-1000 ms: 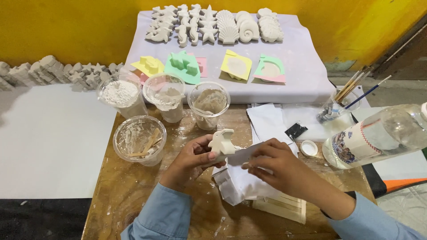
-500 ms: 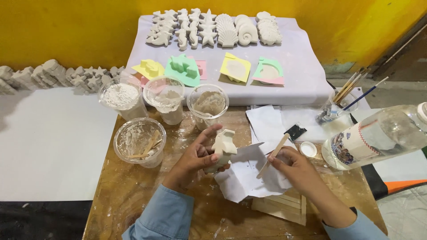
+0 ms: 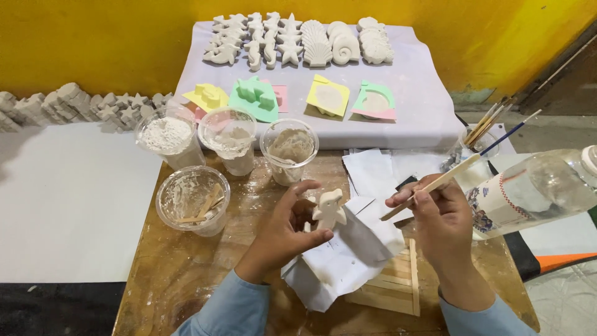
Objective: Demolding a plaster cast from a silicone mold and cleaning the edges using a wooden stick.
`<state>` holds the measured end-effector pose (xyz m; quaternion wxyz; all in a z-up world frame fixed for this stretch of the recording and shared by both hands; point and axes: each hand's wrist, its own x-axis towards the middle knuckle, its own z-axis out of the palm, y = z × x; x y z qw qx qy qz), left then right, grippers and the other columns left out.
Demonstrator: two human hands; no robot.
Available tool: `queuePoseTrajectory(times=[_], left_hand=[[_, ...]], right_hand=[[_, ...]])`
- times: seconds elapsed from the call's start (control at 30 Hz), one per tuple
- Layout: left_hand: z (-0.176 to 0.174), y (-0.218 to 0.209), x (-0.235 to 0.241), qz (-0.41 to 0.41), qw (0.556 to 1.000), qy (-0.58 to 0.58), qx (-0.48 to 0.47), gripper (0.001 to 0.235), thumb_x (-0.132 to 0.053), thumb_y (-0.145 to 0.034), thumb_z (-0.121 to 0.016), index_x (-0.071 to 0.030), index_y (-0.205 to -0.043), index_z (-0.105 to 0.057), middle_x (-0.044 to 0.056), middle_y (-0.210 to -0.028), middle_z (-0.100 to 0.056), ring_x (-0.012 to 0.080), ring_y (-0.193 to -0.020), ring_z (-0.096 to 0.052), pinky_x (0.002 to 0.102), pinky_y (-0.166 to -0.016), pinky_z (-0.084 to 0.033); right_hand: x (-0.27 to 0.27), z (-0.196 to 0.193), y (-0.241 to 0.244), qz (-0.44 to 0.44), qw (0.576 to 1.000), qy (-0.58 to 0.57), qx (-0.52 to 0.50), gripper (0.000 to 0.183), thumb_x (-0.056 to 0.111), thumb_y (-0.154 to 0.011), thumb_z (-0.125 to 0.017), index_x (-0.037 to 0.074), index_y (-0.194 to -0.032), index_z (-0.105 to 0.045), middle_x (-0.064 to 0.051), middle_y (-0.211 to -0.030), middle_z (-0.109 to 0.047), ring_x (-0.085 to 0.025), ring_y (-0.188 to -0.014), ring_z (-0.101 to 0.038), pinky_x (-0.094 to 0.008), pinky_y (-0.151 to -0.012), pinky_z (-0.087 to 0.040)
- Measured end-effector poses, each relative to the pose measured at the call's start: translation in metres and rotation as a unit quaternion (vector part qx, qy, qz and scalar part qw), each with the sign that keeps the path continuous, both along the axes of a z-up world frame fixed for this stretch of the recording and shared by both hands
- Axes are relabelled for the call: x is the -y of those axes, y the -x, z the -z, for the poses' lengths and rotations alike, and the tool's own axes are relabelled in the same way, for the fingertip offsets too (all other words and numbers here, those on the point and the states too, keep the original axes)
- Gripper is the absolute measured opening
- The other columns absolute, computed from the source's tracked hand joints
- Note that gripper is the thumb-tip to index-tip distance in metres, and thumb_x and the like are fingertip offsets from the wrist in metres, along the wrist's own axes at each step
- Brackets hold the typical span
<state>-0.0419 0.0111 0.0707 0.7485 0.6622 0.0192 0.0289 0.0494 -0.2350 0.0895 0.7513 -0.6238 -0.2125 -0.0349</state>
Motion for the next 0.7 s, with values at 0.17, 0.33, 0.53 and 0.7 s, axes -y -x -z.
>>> queuePoseTrajectory(times=[0.17, 0.33, 0.53, 0.7], left_hand=[[-0.011, -0.004, 0.004, 0.125, 0.980, 0.154, 0.013, 0.063, -0.010, -0.080, -0.083, -0.012, -0.132, -0.049, 0.015, -0.106, -0.071, 0.0205, -0.097, -0.070, 0.032, -0.084, -0.060], [0.007, -0.014, 0.001, 0.231, 0.948, 0.218, 0.006, 0.066, -0.024, -0.075, -0.090, -0.008, -0.130, -0.057, 0.019, -0.110, -0.069, 0.0294, -0.101, -0.069, 0.047, -0.089, -0.066], [0.032, -0.017, -0.003, 0.250, 0.927, 0.281, 0.005, 0.075, -0.025, -0.074, -0.093, -0.006, -0.134, -0.053, 0.018, -0.125, -0.057, 0.0326, -0.102, -0.068, 0.049, -0.084, -0.066], [0.027, -0.014, -0.001, 0.214, 0.930, 0.297, -0.032, 0.082, -0.026, -0.072, -0.092, -0.004, -0.139, -0.051, 0.022, -0.111, -0.067, 0.0335, -0.095, -0.068, 0.047, -0.078, -0.064]], right_hand=[[-0.005, 0.026, -0.005, -0.065, 0.996, -0.006, 0.057, 0.008, 0.010, -0.107, -0.047, 0.009, -0.114, -0.049, -0.010, -0.091, -0.055, -0.025, -0.073, -0.067, -0.039, -0.073, -0.059], [0.003, 0.038, -0.001, -0.117, 0.971, 0.023, 0.207, 0.018, 0.011, -0.106, -0.048, 0.014, -0.122, -0.054, 0.001, -0.076, -0.046, -0.010, -0.053, -0.040, -0.025, -0.049, -0.042], [0.006, 0.056, 0.002, -0.118, 0.877, 0.196, 0.423, 0.059, -0.003, -0.095, -0.068, 0.022, -0.146, -0.052, 0.001, -0.073, -0.046, -0.013, -0.057, -0.039, -0.027, -0.053, -0.032], [0.004, 0.045, 0.005, -0.068, 0.900, 0.183, 0.391, 0.040, -0.009, -0.089, -0.068, 0.013, -0.122, -0.065, -0.003, -0.071, -0.059, -0.012, -0.053, -0.041, -0.025, -0.048, -0.032]])
